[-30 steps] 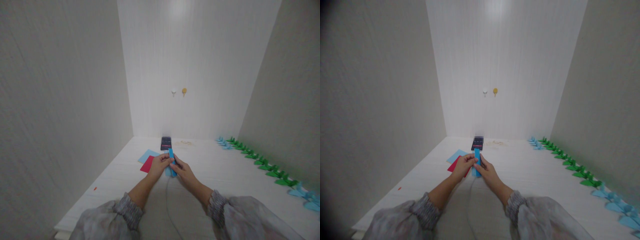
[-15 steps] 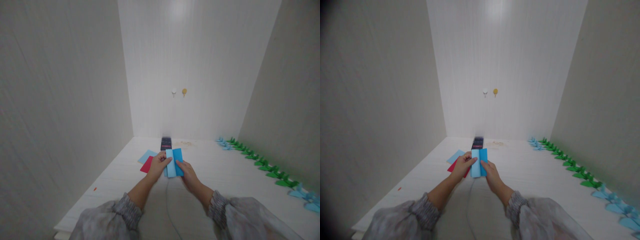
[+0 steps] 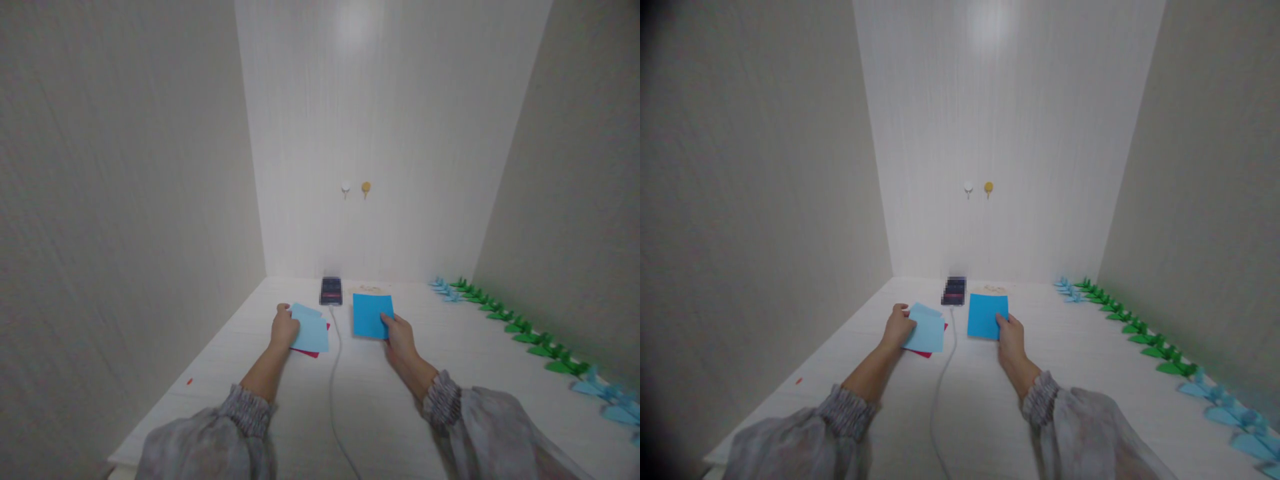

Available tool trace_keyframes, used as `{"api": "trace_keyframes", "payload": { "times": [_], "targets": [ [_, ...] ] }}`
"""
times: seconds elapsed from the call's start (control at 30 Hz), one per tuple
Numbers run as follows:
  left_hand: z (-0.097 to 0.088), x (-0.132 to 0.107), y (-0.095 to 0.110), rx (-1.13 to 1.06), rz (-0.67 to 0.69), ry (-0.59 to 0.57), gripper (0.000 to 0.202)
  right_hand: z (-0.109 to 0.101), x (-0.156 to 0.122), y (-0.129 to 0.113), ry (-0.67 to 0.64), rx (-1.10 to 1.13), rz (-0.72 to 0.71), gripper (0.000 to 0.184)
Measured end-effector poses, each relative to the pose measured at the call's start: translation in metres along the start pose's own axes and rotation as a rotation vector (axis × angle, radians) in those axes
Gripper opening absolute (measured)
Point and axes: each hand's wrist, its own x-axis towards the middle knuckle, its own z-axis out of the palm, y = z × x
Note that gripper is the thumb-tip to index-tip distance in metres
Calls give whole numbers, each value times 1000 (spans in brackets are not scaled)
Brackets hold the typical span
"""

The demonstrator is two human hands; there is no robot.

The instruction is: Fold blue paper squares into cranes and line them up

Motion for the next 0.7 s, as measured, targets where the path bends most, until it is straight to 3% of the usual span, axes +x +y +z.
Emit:
{"api": "trace_keyframes", "payload": {
  "times": [0.07,0.17,0.23,0.27,0.33,0.4,0.47,0.6,0.7],
  "targets": [
    [-2,-2,-1,112,37,-4,49,3,-3,-1,-19,19,32,16],
    [-1,-9,7,368,254,50,44,8,-10,-5,-61,46,64,17],
    [5,-18,17,341,430,90,38,12,-16,-9,-93,61,81,18],
    [11,-24,23,262,481,46,34,14,-19,-11,-110,67,88,19],
    [25,-38,34,28,447,-162,31,18,-27,-16,-179,110,105,20],
    [41,-51,42,-213,328,-448,37,21,-35,-21,-267,155,126,22],
    [52,-61,47,-384,238,-658,39,22,-41,-26,-341,173,121,22],
    [59,-67,48,-528,118,-663,42,14,-45,-34,-424,122,139,24],
    [59,-69,48,-570,65,-733,41,3,-42,-40,-498,40,167,27]
  ]
}}
